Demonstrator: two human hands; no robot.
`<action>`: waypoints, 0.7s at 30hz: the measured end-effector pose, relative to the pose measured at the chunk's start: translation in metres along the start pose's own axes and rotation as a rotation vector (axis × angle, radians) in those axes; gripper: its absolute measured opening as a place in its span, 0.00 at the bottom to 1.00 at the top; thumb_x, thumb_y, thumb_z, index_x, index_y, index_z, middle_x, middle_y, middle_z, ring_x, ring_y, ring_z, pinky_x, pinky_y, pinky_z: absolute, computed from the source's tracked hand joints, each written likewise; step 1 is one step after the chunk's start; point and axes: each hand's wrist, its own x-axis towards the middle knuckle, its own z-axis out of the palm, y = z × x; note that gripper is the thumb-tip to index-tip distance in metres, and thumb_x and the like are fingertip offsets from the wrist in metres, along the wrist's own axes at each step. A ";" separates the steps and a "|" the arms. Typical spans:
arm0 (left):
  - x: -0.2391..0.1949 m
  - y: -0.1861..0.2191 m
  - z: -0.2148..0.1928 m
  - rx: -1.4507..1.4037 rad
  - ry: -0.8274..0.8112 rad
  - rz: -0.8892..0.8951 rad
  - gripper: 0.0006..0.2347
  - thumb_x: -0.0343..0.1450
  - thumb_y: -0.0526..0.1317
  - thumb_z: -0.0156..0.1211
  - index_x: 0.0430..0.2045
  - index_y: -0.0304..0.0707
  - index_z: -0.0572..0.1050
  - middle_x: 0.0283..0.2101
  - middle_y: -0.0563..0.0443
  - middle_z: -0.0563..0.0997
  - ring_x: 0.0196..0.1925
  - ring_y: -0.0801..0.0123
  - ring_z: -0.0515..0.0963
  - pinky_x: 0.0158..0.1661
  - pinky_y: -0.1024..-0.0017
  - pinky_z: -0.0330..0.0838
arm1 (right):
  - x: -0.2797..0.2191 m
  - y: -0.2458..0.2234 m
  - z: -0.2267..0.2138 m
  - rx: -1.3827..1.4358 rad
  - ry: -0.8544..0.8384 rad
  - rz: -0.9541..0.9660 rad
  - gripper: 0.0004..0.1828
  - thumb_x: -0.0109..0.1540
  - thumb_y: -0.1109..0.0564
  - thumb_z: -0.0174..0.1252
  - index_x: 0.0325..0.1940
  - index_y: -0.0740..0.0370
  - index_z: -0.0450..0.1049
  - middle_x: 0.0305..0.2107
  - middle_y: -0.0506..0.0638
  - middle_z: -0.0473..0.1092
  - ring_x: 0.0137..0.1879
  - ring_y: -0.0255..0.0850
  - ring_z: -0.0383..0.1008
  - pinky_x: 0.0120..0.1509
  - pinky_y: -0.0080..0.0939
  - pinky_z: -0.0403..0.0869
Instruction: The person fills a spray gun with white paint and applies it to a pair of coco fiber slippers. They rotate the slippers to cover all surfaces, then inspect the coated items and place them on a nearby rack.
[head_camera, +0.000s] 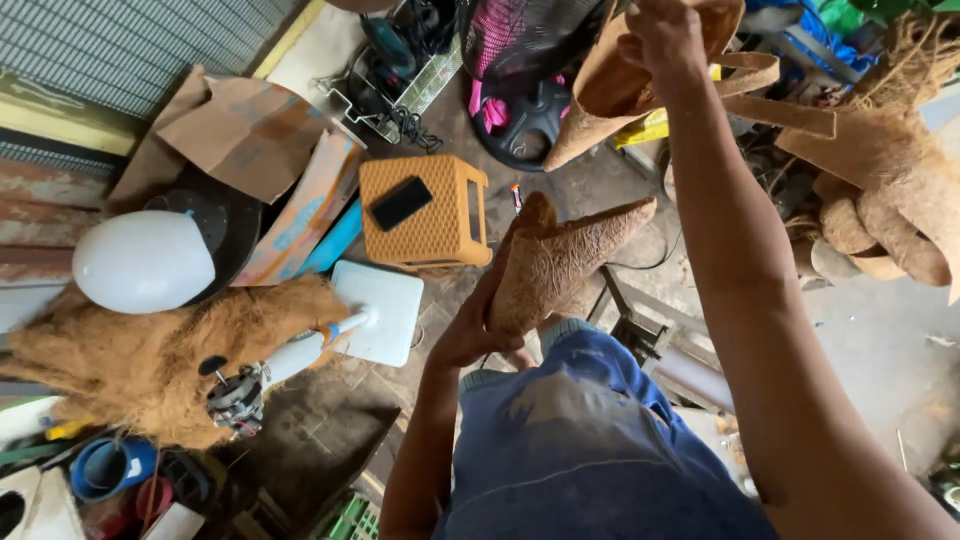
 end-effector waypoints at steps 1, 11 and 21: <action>0.008 0.000 -0.005 0.004 0.000 -0.001 0.45 0.64 0.48 0.69 0.73 0.45 0.43 0.78 0.47 0.37 0.79 0.50 0.44 0.70 0.50 0.55 | 0.010 0.002 0.001 0.004 -0.001 -0.001 0.15 0.65 0.59 0.55 0.56 0.54 0.74 0.26 0.38 0.58 0.30 0.23 0.67 0.41 0.24 0.81; 0.055 -0.012 -0.023 0.043 0.081 -0.168 0.46 0.62 0.50 0.68 0.72 0.48 0.42 0.75 0.40 0.47 0.74 0.46 0.55 0.63 0.52 0.63 | 0.069 0.036 0.010 -0.370 0.011 -0.152 0.07 0.70 0.54 0.51 0.39 0.53 0.71 0.25 0.42 0.73 0.29 0.28 0.73 0.31 0.30 0.74; 0.063 -0.040 -0.055 0.175 0.029 -0.285 0.42 0.59 0.50 0.68 0.69 0.46 0.53 0.67 0.40 0.59 0.67 0.49 0.63 0.56 0.54 0.68 | 0.052 0.002 -0.013 -0.577 0.307 -0.620 0.17 0.69 0.62 0.45 0.24 0.56 0.66 0.20 0.47 0.76 0.21 0.29 0.74 0.16 0.30 0.66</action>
